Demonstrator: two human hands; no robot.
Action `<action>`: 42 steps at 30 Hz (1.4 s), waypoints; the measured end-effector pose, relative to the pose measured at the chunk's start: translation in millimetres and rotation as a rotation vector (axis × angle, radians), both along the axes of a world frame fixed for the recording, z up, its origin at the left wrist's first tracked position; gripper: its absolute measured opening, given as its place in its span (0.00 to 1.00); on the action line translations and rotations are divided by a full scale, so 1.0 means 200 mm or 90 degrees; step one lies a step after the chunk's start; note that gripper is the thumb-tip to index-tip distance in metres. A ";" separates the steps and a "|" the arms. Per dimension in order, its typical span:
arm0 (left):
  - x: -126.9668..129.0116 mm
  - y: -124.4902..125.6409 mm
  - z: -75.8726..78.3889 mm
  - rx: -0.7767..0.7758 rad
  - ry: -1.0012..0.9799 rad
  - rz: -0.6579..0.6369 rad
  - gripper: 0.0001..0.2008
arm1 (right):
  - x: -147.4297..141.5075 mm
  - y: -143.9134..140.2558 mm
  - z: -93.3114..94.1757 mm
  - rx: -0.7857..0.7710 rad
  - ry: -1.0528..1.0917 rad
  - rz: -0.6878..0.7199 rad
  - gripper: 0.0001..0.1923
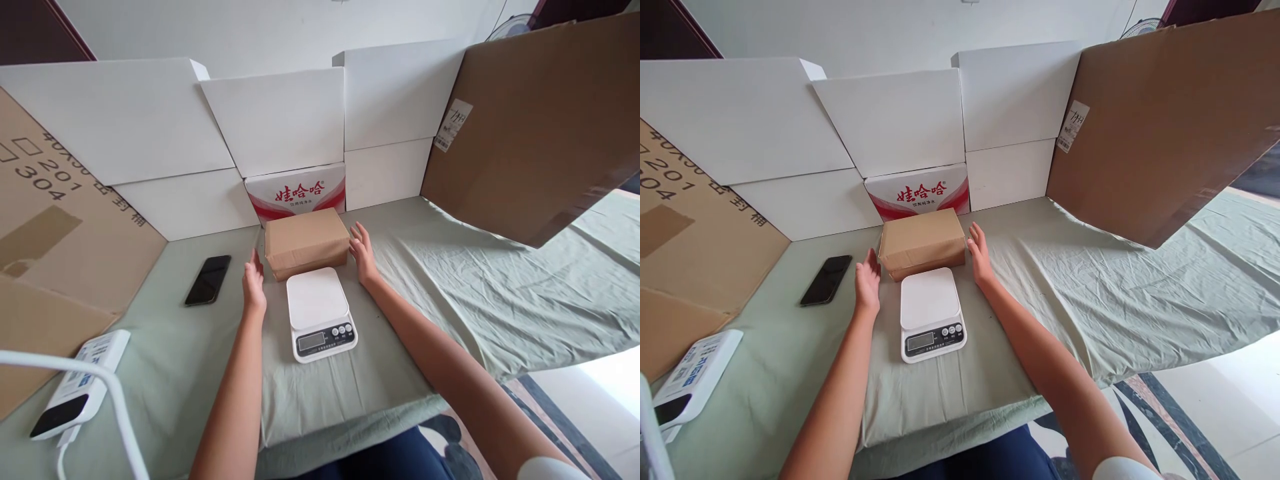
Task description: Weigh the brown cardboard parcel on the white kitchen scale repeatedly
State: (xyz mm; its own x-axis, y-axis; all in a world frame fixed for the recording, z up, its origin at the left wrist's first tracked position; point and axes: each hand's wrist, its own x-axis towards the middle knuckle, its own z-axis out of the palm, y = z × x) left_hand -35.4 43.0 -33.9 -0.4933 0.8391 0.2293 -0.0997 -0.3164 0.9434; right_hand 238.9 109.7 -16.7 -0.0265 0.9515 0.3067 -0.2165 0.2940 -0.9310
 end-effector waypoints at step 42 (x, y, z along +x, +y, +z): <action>0.16 -0.67 0.04 0.047 0.096 0.017 0.37 | 0.19 -0.52 0.04 0.166 -0.042 0.063 0.42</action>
